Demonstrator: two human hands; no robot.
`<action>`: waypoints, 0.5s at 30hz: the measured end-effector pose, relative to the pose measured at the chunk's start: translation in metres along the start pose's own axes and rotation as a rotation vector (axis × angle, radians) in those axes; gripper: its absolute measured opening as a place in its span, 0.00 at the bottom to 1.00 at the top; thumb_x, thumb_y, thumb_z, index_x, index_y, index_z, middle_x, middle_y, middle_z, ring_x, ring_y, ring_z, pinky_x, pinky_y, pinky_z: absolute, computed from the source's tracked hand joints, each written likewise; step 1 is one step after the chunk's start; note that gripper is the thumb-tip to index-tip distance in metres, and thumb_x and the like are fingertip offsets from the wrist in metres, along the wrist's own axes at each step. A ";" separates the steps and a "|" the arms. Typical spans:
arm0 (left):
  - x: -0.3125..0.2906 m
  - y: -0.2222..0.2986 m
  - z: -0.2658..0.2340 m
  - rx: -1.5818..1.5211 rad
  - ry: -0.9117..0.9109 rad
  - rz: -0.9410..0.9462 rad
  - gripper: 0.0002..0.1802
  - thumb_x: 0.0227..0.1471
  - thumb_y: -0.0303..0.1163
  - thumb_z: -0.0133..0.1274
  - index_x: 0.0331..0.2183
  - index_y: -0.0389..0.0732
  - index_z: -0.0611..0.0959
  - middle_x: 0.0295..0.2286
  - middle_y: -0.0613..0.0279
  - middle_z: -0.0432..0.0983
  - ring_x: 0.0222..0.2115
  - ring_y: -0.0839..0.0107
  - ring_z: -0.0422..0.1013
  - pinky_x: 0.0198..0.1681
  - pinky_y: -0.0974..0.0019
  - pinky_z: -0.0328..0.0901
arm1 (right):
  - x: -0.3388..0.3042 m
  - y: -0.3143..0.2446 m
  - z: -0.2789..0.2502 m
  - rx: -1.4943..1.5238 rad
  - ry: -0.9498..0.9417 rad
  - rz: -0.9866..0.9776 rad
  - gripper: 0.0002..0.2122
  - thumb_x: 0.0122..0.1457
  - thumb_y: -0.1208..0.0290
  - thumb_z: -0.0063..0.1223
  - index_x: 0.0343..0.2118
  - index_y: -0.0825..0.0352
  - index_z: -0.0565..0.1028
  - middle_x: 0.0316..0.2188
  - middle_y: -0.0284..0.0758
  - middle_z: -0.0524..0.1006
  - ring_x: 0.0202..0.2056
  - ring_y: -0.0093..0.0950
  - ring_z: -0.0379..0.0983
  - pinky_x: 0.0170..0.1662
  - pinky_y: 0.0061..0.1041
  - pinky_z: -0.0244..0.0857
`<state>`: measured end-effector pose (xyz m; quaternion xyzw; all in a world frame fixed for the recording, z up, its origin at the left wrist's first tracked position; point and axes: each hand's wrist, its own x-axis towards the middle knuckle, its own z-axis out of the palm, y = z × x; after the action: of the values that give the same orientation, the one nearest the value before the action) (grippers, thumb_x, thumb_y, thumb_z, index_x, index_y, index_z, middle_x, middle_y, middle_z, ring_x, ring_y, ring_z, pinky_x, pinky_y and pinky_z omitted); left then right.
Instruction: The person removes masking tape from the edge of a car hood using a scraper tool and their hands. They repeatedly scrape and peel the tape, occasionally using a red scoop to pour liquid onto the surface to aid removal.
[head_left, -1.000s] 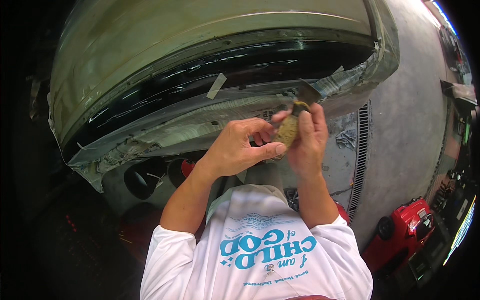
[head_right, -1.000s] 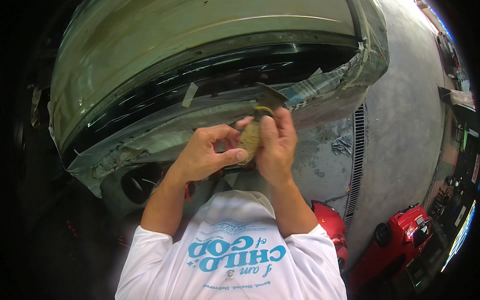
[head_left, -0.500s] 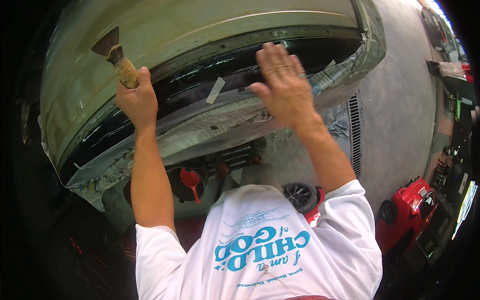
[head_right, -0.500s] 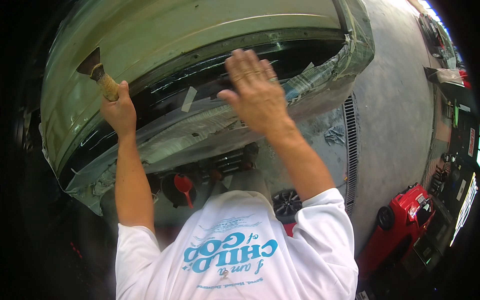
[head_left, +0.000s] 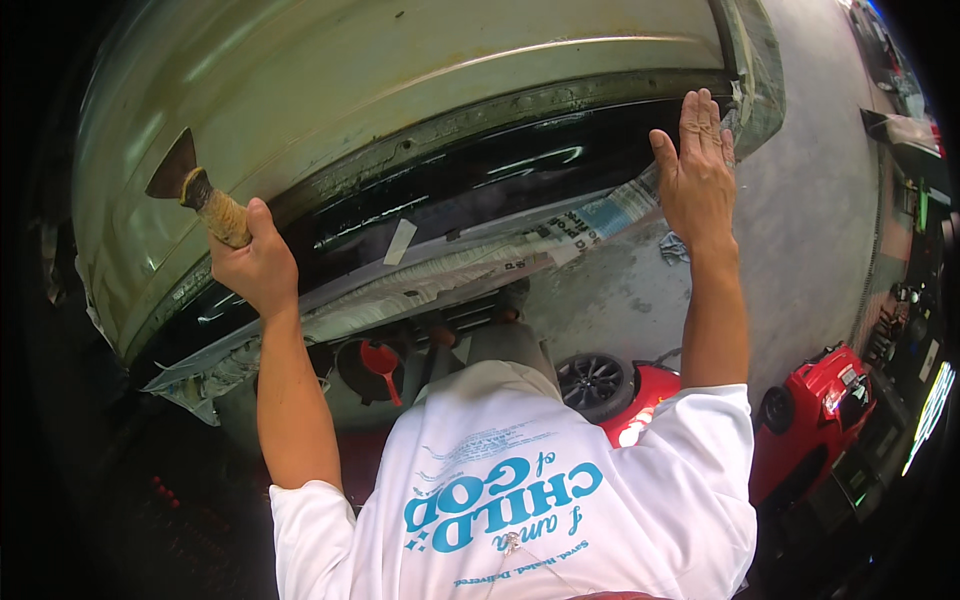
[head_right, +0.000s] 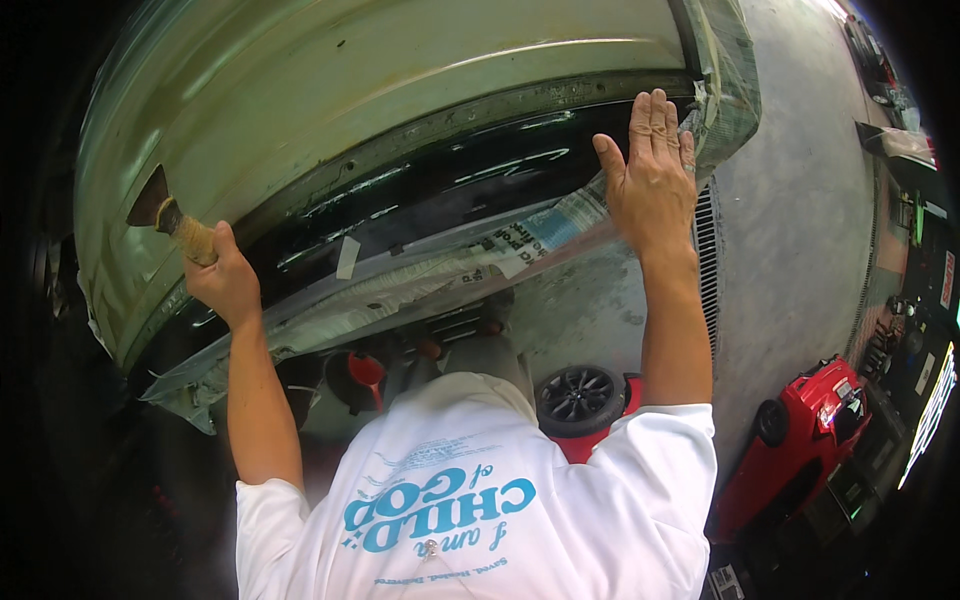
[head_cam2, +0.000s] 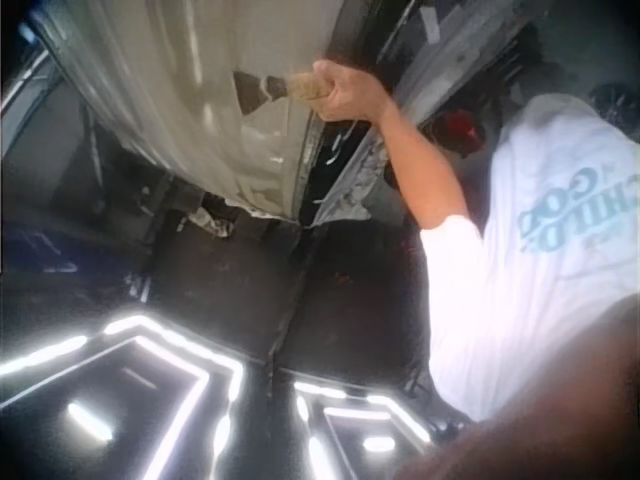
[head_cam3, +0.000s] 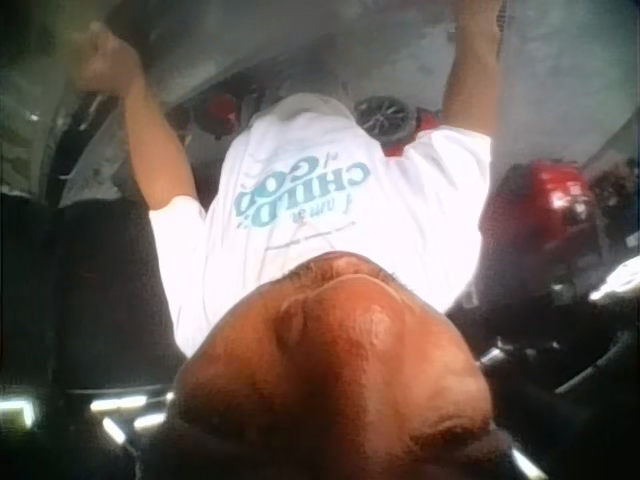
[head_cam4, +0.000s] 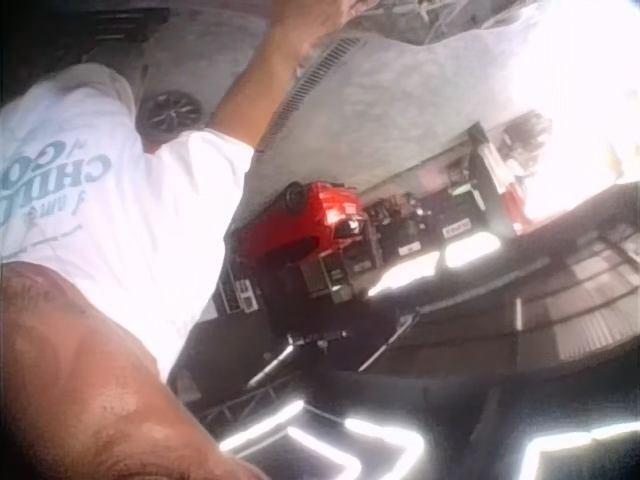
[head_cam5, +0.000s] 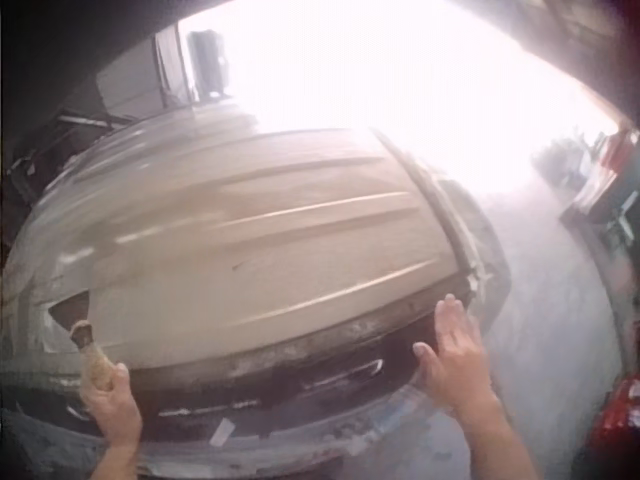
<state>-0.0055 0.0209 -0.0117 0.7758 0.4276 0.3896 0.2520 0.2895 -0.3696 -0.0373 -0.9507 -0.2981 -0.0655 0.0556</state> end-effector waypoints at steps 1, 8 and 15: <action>0.000 0.000 0.000 0.006 -0.008 -0.007 0.09 0.59 0.29 0.64 0.33 0.33 0.81 0.25 0.68 0.78 0.26 0.78 0.70 0.32 0.68 0.67 | 0.000 -0.002 0.000 0.018 0.004 0.005 0.39 0.75 0.37 0.30 0.76 0.65 0.56 0.76 0.42 0.56 0.77 0.40 0.51 0.78 0.43 0.43; 0.001 0.006 0.002 0.032 -0.030 -0.049 0.09 0.59 0.28 0.62 0.31 0.34 0.80 0.25 0.69 0.77 0.25 0.79 0.68 0.31 0.69 0.65 | -0.006 -0.019 0.002 0.071 0.017 0.016 0.36 0.75 0.44 0.39 0.76 0.65 0.56 0.77 0.42 0.56 0.77 0.42 0.49 0.78 0.47 0.41; 0.000 0.001 0.003 0.029 -0.026 -0.007 0.09 0.59 0.27 0.62 0.31 0.34 0.80 0.25 0.70 0.77 0.24 0.79 0.68 0.31 0.69 0.65 | -0.051 -0.196 -0.026 0.562 -0.142 -0.242 0.35 0.71 0.55 0.53 0.73 0.73 0.60 0.76 0.52 0.54 0.77 0.49 0.46 0.78 0.49 0.39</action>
<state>-0.0028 0.0203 -0.0126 0.7829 0.4324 0.3723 0.2478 0.1332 -0.2414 -0.0061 -0.8579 -0.4185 0.0799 0.2871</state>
